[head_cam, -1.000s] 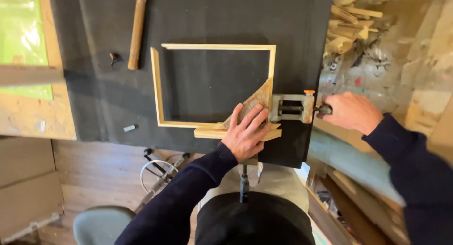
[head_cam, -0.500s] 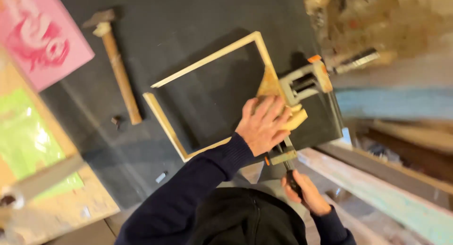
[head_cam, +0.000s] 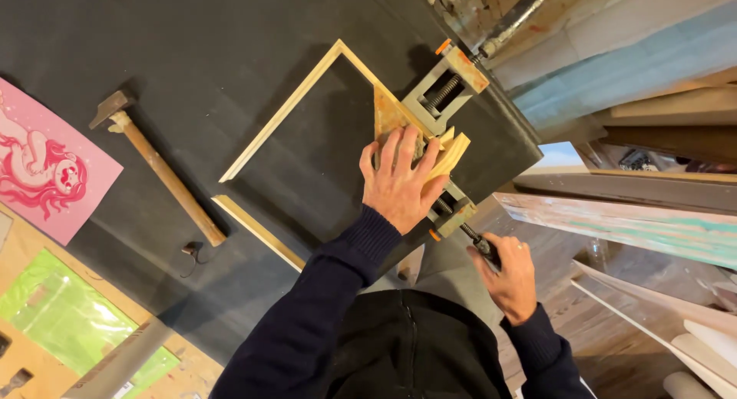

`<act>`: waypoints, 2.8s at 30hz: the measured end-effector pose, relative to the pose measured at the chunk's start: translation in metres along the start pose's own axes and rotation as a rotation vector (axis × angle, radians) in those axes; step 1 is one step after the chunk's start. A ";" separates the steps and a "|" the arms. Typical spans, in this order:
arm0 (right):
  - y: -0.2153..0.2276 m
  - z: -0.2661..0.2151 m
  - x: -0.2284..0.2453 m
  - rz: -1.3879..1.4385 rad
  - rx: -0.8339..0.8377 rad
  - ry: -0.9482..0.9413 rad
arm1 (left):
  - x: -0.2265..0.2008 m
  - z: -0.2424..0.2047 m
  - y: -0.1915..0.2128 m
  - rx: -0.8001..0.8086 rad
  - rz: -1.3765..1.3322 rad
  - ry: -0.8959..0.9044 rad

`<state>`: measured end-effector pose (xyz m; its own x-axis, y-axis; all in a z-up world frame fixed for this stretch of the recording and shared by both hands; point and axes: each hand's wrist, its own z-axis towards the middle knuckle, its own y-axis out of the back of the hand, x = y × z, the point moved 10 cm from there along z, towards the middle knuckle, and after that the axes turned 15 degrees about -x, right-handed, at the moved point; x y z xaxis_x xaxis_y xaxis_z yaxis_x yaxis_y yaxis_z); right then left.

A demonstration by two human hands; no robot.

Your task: The person hammers a corner of a wooden frame, then applies wood glue from a bottle to the ends of mitered wooden strips and fits them together into a rectangular frame. They place the frame into a corner clamp and tighten the clamp to hold the glued joints, adjusting the frame in the clamp.

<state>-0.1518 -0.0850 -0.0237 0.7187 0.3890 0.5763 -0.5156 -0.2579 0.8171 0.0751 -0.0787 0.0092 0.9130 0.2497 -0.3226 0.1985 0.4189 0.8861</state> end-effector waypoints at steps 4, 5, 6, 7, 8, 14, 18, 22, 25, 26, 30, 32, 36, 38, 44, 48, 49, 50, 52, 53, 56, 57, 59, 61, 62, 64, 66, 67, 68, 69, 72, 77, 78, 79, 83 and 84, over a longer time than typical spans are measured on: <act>-0.013 -0.008 -0.027 0.303 0.267 -0.392 | 0.005 0.001 0.003 0.008 -0.018 0.014; -0.007 -0.005 -0.016 0.300 0.272 -0.399 | 0.001 -0.003 0.007 0.016 -0.022 0.016; 0.008 0.019 0.000 0.258 0.127 -0.260 | 0.002 0.002 0.006 0.003 -0.040 0.024; 0.023 0.038 0.018 0.213 -0.018 -0.121 | 0.003 0.006 0.006 -0.010 -0.059 0.032; 0.015 0.054 0.040 0.218 -0.009 -0.128 | 0.004 0.008 0.014 0.001 -0.055 0.035; -0.023 0.093 0.113 0.210 -0.017 0.171 | 0.042 -0.006 0.076 -0.055 -0.297 0.214; -0.029 0.088 0.106 0.143 0.033 0.067 | 0.106 -0.105 0.032 0.307 -0.568 0.665; -0.029 0.089 0.105 0.139 0.023 0.089 | 0.104 -0.131 0.008 0.597 -0.817 0.862; -0.024 0.090 0.110 0.174 -0.014 0.117 | 0.109 -0.143 -0.002 0.633 -0.855 0.928; -0.024 0.090 0.109 0.169 -0.023 0.110 | 0.109 -0.142 -0.002 0.641 -0.857 0.918; -0.023 0.086 0.112 0.189 -0.010 0.118 | 0.108 -0.144 -0.002 0.621 -0.892 0.923; -0.021 0.087 0.113 0.211 -0.029 0.123 | 0.109 -0.147 -0.004 0.630 -0.889 0.943; -0.021 0.085 0.116 0.189 -0.033 0.166 | 0.106 -0.141 -0.003 0.607 -0.895 0.953; -0.020 0.085 0.116 0.194 -0.039 0.165 | 0.106 -0.140 -0.005 0.591 -0.898 0.961; -0.020 0.086 0.114 0.235 -0.042 0.174 | 0.107 -0.143 -0.014 0.575 -0.898 0.982; -0.020 0.088 0.115 0.223 -0.035 0.170 | 0.108 -0.142 -0.017 0.565 -0.914 1.027; -0.021 0.088 0.116 0.222 -0.030 0.170 | 0.108 -0.142 -0.017 0.566 -0.914 1.029; -0.021 0.088 0.116 0.224 -0.028 0.172 | 0.108 -0.141 -0.016 0.563 -0.913 1.032; -0.022 0.088 0.115 0.212 -0.024 0.160 | 0.108 -0.140 -0.015 0.570 -0.904 1.030; -0.022 0.088 0.115 0.213 -0.021 0.162 | 0.108 -0.139 -0.015 0.568 -0.903 1.033; -0.024 0.087 0.114 0.216 -0.022 0.144 | 0.108 -0.140 -0.014 0.571 -0.899 1.038; -0.024 0.087 0.113 0.218 -0.024 0.144 | 0.108 -0.142 -0.014 0.561 -0.909 1.054; -0.024 0.088 0.113 0.216 -0.030 0.140 | 0.108 -0.144 -0.016 0.556 -0.921 1.065; -0.023 0.088 0.114 0.223 -0.027 0.137 | 0.109 -0.146 -0.017 0.560 -0.895 1.067; -0.023 0.088 0.114 0.223 -0.026 0.135 | 0.108 -0.144 -0.015 0.562 -0.894 1.069; -0.023 0.088 0.113 0.220 -0.035 0.136 | 0.109 -0.143 -0.014 0.576 -0.875 1.114; -0.021 0.091 0.115 0.229 -0.025 0.133 | 0.111 -0.148 -0.016 0.566 -0.887 1.113; -0.020 0.092 0.116 0.238 -0.013 0.131 | 0.112 -0.150 -0.017 0.556 -0.899 1.114; -0.018 0.094 0.115 0.237 -0.014 0.125 | 0.111 -0.150 -0.017 0.562 -0.899 1.112; -0.017 0.095 0.115 0.262 0.004 0.114 | 0.111 -0.149 -0.016 0.559 -0.899 1.100; -0.010 0.099 0.104 0.330 -0.024 0.067 | 0.113 -0.153 -0.019 0.562 -0.900 1.103; -0.036 0.104 0.041 0.526 -0.070 -0.412 | 0.114 -0.160 -0.018 0.559 -0.929 1.122; -0.044 0.109 0.036 0.577 -0.064 -0.501 | 0.116 -0.161 -0.019 0.562 -0.912 1.131; -0.052 0.114 0.030 0.628 -0.059 -0.590 | 0.118 -0.162 -0.021 0.566 -0.895 1.141; -0.056 0.127 0.035 0.533 -0.038 -0.562 | 0.120 -0.166 -0.018 0.565 -0.936 1.135; -0.058 0.130 0.036 0.518 0.010 -0.580 | 0.121 -0.167 -0.018 0.579 -0.915 1.150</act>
<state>-0.0353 -0.1711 -0.0482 0.5181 -0.3075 0.7981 -0.8499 -0.2894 0.4403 0.1226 0.0900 -0.1017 -0.2816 0.7245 -0.6291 0.8581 0.4836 0.1727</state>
